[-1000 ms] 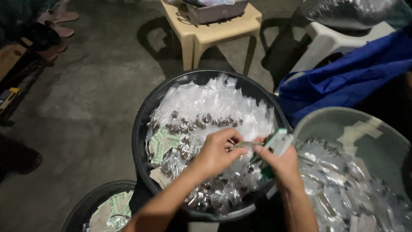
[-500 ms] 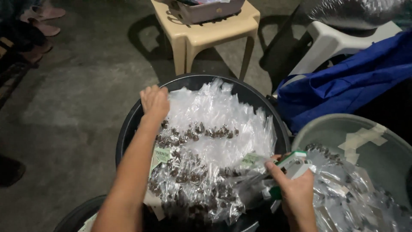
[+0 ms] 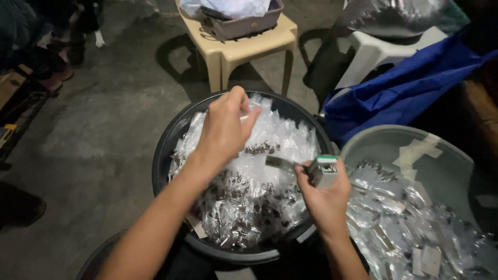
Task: A person is picking up small plastic bags from a large black bin, stapling them with a hand stapler, and then placing them into a separate grey bin.
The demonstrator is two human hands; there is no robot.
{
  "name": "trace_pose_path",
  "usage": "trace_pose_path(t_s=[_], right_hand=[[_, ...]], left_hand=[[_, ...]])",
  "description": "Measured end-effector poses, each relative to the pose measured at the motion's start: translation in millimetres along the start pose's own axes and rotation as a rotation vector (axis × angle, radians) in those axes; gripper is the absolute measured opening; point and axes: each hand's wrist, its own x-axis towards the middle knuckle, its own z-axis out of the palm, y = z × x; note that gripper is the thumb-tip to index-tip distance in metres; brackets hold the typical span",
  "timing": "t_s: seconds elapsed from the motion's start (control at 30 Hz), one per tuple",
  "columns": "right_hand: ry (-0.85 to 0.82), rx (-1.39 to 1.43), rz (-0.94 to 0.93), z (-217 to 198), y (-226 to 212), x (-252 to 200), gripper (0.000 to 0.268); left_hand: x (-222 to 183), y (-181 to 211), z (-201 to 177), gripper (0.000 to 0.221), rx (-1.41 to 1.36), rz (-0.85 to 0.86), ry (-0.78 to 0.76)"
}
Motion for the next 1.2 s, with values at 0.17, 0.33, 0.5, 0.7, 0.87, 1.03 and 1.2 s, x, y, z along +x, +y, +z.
trace_pose_path(t_s=[0.17,0.33,0.5,0.7,0.87,1.03,1.2], right_hand=[[0.136,-0.124,-0.26,-7.6,-16.2,21.5,0.03],[0.093,-0.13,-0.209,-53.8,-41.2,27.0,0.02],[0.017,-0.251,-0.325,-85.8,-63.5,21.6,0.024],[-0.039,0.028,-0.089,-101.2,-57.5,13.5,0.032],[-0.076,0.282,-0.035,-104.1,-44.7,16.6,0.027],[-0.048,0.262,-0.13,-92.2,-26.8,20.6,0.033],[0.323,0.28,-0.395,-81.1,-45.4,25.2,0.023]], left_hand=[[-63.0,46.3,8.7,0.031,-0.147,0.266,0.142],[-98.8,77.8,5.5,0.057,0.109,0.079,-0.24],[-76.5,95.1,2.1,0.054,-0.386,0.018,-0.18],[-74.5,92.7,38.5,0.034,-0.719,0.614,-0.07],[-87.1,87.7,40.8,0.031,-0.622,0.601,-0.135],[-89.2,75.5,68.7,0.022,-0.653,0.321,-0.066],[-95.1,70.6,80.7,0.029,-0.545,0.207,-0.028]])
